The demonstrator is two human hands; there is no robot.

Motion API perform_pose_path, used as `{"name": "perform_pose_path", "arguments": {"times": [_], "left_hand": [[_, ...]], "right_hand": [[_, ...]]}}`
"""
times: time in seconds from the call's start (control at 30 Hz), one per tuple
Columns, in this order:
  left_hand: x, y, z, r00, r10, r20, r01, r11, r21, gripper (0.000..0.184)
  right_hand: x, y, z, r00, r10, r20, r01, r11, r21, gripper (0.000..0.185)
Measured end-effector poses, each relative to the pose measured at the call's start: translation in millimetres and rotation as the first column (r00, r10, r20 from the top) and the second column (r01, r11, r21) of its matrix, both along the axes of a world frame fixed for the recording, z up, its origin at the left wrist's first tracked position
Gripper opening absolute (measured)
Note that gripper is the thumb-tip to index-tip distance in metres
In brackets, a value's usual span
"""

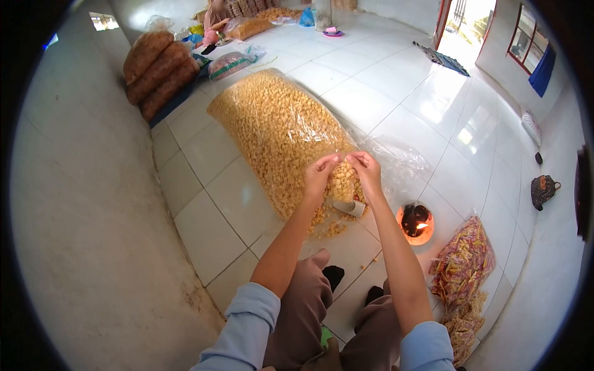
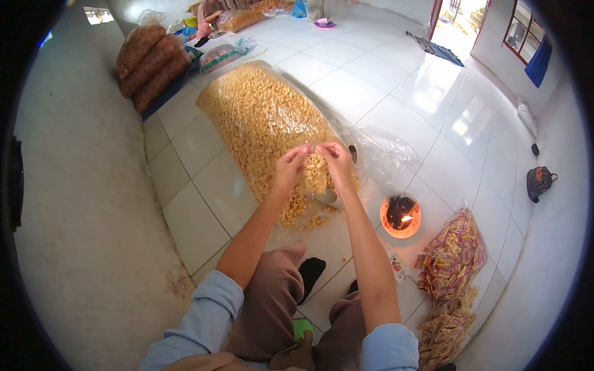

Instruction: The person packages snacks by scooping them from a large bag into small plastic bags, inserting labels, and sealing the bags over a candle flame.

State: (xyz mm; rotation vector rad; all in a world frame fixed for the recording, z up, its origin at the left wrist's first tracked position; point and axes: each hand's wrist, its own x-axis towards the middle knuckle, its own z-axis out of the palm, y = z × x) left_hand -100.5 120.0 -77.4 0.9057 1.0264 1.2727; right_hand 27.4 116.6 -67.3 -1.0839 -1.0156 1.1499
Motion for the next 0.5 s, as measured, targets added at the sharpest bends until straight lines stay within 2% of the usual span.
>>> {"name": "perform_pose_path", "arguments": {"times": [0.1,0.17,0.2,0.27,0.4,0.47,0.5], "left_hand": [[5.6,-12.2,8.8,0.995,-0.012,0.095,0.013,1.0,-0.011,0.03],[3.2,-14.2,-8.3,0.922,-0.312,-0.228,0.338,0.937,0.084,0.03],[1.8,-13.9,-10.1,0.922,-0.312,-0.229,0.338,0.937,0.087,0.03],[-1.8,-12.7,-14.5,0.88,-0.414,-0.234,0.44,0.895,0.071,0.024],[-3.8,-9.3,-13.3,0.832,-0.453,-0.32,0.475,0.88,-0.013,0.022],[-2.1,-12.4,-12.6,0.875,-0.446,-0.186,0.458,0.888,0.026,0.019],[-2.0,-14.2,-9.1,0.875,-0.446,-0.187,0.458,0.888,0.026,0.019]], "right_hand": [[5.8,2.6,6.9,0.997,-0.078,0.001,0.077,0.992,0.098,0.014],[9.4,2.4,11.4,0.992,-0.125,-0.011,0.125,0.979,0.16,0.012],[10.2,1.3,14.7,0.992,-0.125,-0.011,0.125,0.979,0.163,0.012],[12.7,-1.7,20.2,0.986,-0.163,-0.029,0.165,0.98,0.108,0.011],[16.2,-0.7,21.5,0.988,-0.15,-0.036,0.154,0.973,0.173,0.01],[16.5,-0.5,22.1,0.986,-0.165,0.009,0.16,0.963,0.216,0.01],[17.6,0.6,21.8,0.986,-0.166,0.009,0.16,0.963,0.216,0.01]]}}
